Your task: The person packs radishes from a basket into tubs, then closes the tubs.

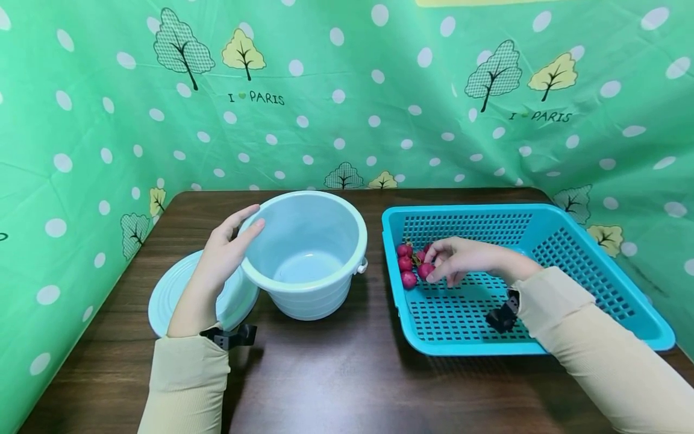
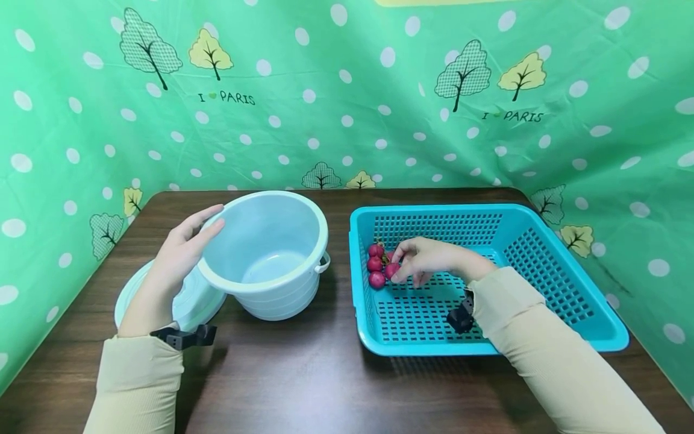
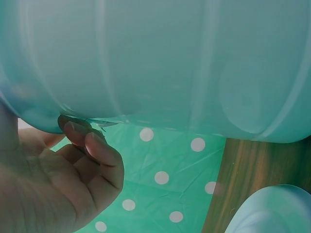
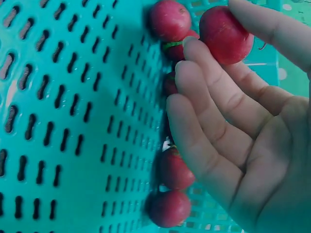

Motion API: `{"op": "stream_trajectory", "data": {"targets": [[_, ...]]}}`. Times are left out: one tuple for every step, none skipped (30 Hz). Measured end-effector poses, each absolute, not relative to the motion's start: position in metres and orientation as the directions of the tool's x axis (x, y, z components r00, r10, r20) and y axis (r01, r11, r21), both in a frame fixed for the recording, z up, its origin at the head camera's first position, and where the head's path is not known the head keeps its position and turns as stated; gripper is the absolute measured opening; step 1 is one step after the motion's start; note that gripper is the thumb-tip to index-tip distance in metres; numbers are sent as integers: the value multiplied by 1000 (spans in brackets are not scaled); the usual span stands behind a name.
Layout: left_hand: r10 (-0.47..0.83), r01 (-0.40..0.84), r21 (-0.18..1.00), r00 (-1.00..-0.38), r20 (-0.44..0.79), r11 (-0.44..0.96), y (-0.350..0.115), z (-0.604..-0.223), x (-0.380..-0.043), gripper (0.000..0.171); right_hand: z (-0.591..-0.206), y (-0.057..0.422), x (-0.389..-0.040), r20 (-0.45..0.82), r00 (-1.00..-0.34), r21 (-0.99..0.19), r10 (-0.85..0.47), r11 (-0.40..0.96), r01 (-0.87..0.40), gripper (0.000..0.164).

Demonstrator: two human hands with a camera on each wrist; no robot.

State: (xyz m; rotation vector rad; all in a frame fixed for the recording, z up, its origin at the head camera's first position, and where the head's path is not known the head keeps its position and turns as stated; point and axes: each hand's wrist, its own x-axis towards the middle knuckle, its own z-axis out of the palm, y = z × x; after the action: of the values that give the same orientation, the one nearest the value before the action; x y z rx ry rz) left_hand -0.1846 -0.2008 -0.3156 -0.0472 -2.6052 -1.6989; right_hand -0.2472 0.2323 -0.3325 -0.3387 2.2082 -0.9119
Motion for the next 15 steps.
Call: {"op": "stream_trajectory", "data": {"targets": [[9, 41, 914, -999, 41, 404, -201, -316, -185, 60, -332, 232, -247, -512, -714, -702, -478, 712, 26, 44], [10, 40, 914, -999, 39, 404, -201, -316, -184, 60, -330, 232, -246, -508, -716, -706, -479, 708, 26, 44], [12, 41, 913, -999, 40, 405, -201, -316, -184, 60, -329, 231, -245, -502, -716, -712, -485, 702, 24, 44], [15, 44, 913, -999, 41, 405, -201, -316, -184, 60, -327, 231, -244, -496, -716, -719, -491, 694, 22, 44], [16, 46, 914, -999, 43, 403, -201, -316, -184, 60, -326, 231, -243, -488, -715, -729, -501, 685, 17, 44], [19, 49, 915, -999, 45, 401, -201, -316, -185, 60, -324, 231, -242, -482, -713, -737, -510, 676, 15, 44], [21, 52, 916, -999, 47, 398, -200, -316, -185, 59, -323, 231, -241, -473, -711, -745, -520, 667, 8, 44], [23, 55, 917, -999, 49, 395, -200, -316, -185, 59, -321, 231, -240, -466, -710, -752, -527, 659, 4, 43], [23, 57, 918, -998, 52, 393, -200, -316, -185, 59, -320, 230, -240, -458, -709, -759, -536, 651, -3, 43], [22, 56, 918, -998, 52, 392, -200, -316, -185, 59, -319, 230, -240, -452, -710, -763, -540, 646, -6, 42], [21, 56, 919, -998, 52, 391, -201, -316, -185, 59, -318, 229, -239, -445, -710, -768, -547, 640, -12, 41], [20, 56, 919, -998, 52, 391, -201, -316, -185, 59, -318, 229, -239, -440, -711, -770, -548, 638, -15, 41], [18, 55, 918, -998, 53, 392, -201, -316, -185, 59, -317, 228, -239, -434, -713, -772, -550, 635, -19, 40], [16, 54, 918, -999, 52, 393, -201, -316, -185, 59, -316, 226, -239, -429, -715, -775, -552, 632, -22, 40], [14, 53, 917, -999, 52, 395, -201, -316, -185, 59, -315, 225, -238, -423, -716, -778, -555, 628, -27, 40]]}}
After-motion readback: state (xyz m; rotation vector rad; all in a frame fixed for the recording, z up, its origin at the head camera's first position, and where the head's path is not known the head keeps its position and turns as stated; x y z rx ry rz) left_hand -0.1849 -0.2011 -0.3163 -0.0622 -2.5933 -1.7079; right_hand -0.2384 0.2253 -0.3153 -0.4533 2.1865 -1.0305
